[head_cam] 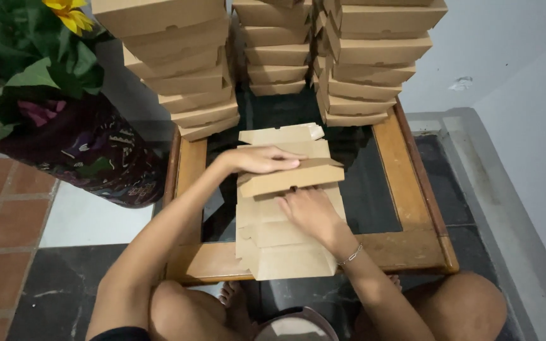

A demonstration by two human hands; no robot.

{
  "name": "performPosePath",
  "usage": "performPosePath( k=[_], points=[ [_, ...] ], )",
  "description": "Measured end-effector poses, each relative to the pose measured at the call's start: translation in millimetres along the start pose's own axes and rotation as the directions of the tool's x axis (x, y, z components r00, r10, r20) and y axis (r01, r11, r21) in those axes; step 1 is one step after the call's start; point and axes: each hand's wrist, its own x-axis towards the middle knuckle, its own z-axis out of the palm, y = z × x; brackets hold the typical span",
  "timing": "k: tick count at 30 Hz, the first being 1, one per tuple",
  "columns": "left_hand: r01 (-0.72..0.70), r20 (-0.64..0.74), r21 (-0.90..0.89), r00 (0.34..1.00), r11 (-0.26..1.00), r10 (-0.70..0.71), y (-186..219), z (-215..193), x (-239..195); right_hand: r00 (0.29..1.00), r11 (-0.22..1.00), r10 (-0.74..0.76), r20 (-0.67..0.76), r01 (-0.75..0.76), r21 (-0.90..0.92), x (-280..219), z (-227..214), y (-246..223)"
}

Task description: Folding a flat cardboard cutout into a small box by hand.

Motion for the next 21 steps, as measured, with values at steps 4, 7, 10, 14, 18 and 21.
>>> performPosePath(
  k=[4, 7, 10, 14, 18, 21],
  points=[
    [-0.079, -0.037, 0.056, 0.996, 0.995, 0.081, 5, 11, -1, 0.97, 0.99, -0.138, -0.2, 0.131, -0.049, -13, -20, -18],
    [-0.099, -0.068, 0.066, 0.992, 0.993, 0.104, 0, 19, -1, 0.953, 0.975, -0.188, -0.239, 0.15, -0.166, -15, -29, -21],
    [-0.126, -0.074, 0.109, 0.988, 0.986, 0.135, -7, 23, 0, 0.962, 0.94, -0.245, -0.122, 0.205, -0.272, -8, 7, -1],
    [-0.159, -0.081, 0.169, 0.981, 0.973, 0.175, -5, 27, -4, 0.966, 0.937, -0.253, -0.061, 0.229, -0.265, -20, -20, -16],
    [-0.199, -0.097, 0.288, 0.967, 0.937, 0.235, -7, 36, -5, 0.972, 0.945, -0.235, -0.002, 0.228, -0.233, -22, 1, -22],
    [-0.212, -0.12, 0.365, 0.955, 0.907, 0.272, -16, 41, 0, 0.984, 0.986, -0.163, 0.077, 0.16, 0.039, -29, 22, -29]
  ],
)
